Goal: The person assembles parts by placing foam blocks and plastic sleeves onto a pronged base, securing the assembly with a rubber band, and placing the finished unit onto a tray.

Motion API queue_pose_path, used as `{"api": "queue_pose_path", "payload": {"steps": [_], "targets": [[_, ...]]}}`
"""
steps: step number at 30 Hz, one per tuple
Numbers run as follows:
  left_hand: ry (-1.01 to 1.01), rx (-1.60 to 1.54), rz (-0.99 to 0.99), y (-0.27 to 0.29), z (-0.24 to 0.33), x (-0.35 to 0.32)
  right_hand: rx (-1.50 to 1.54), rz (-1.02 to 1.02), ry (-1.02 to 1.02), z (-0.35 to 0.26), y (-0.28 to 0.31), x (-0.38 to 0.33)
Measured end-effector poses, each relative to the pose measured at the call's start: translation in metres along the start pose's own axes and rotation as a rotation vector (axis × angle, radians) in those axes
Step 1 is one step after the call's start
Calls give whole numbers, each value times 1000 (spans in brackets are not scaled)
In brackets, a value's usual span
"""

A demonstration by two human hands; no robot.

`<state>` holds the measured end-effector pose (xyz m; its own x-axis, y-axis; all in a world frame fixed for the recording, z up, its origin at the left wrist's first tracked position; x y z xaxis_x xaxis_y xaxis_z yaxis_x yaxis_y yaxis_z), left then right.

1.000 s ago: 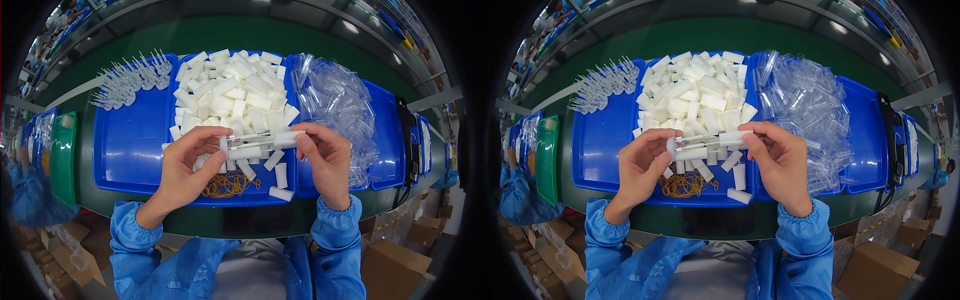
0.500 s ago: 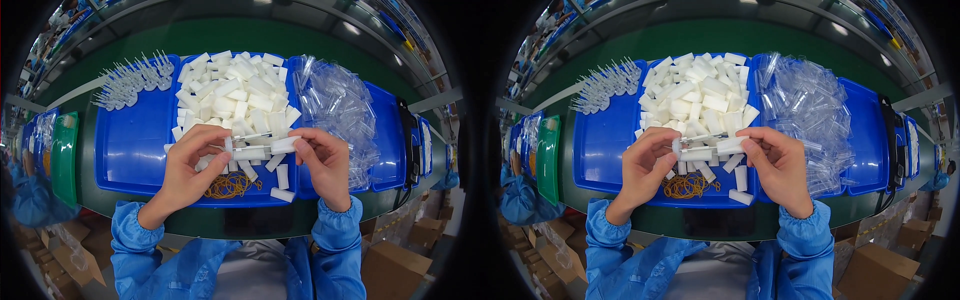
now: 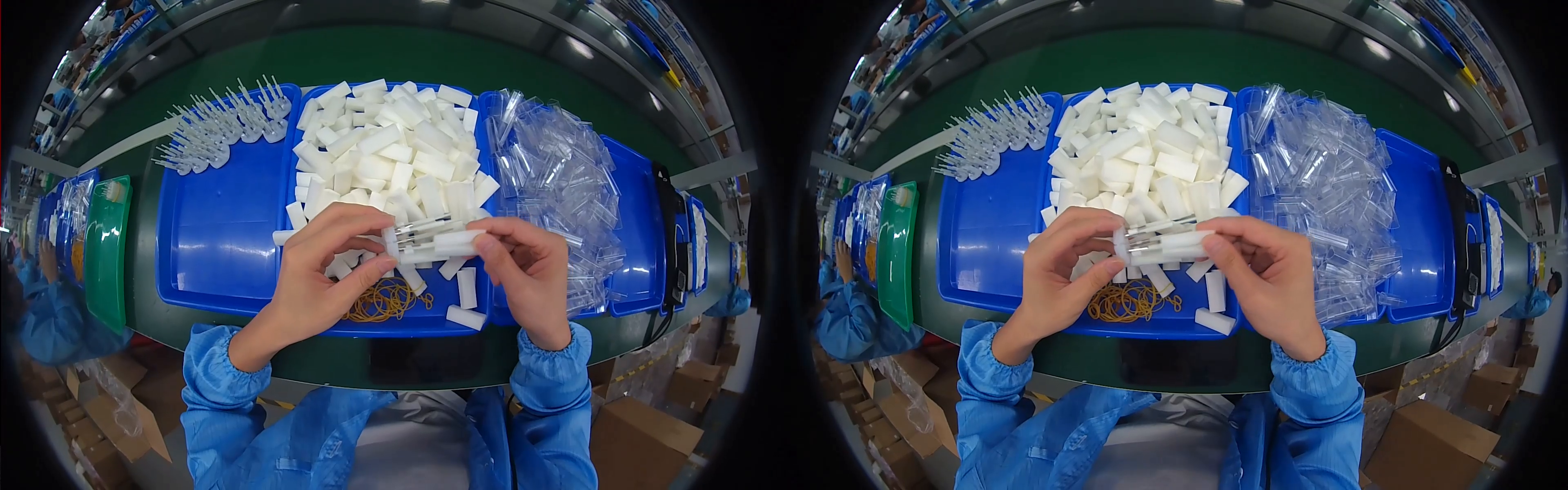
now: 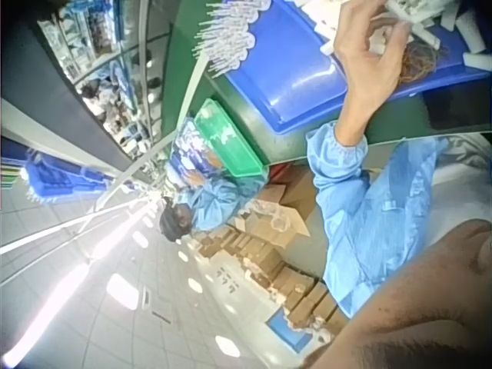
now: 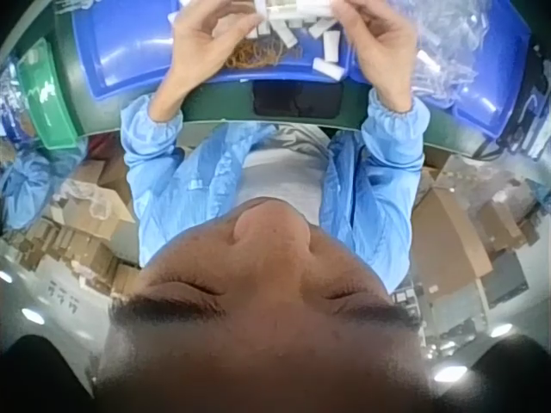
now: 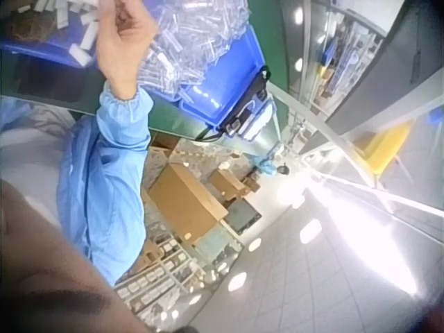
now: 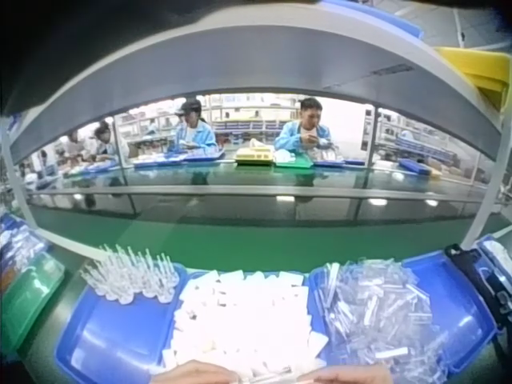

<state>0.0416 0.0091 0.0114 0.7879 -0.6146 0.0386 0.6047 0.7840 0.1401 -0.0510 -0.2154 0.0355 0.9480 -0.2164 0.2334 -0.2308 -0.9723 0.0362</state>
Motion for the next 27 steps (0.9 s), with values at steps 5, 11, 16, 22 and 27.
{"api": "queue_pose_path", "payload": {"steps": [5, 11, 16, 22, 27], "targets": [[-22, 41, 25, -4, 2, -1, -7, -56, -7, -3, -12, -3], [-40, 68, 37, -3, 4, -1, 20, -29, -129, -3, -10, -6], [-25, 54, 32, -2, 2, -1, 24, -10, -96, -4, -14, -7], [-18, 50, 6, -5, 2, -2, -56, -19, -49, 0, -20, -12], [29, -47, -10, -8, 3, -1, -155, -63, 18, -8, -18, -8]]}}
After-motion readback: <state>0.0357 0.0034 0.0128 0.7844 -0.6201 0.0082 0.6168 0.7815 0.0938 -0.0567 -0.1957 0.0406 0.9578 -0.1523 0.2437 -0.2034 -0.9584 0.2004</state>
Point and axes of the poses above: each hand's wrist, its own x-axis towards the middle knuckle, its own y-axis out of the back of the hand, z = x × y, the point moved 2 cm from there along x, towards the middle knuckle, and after that the axes turned 14 degrees about y, right-handed, at the moved point
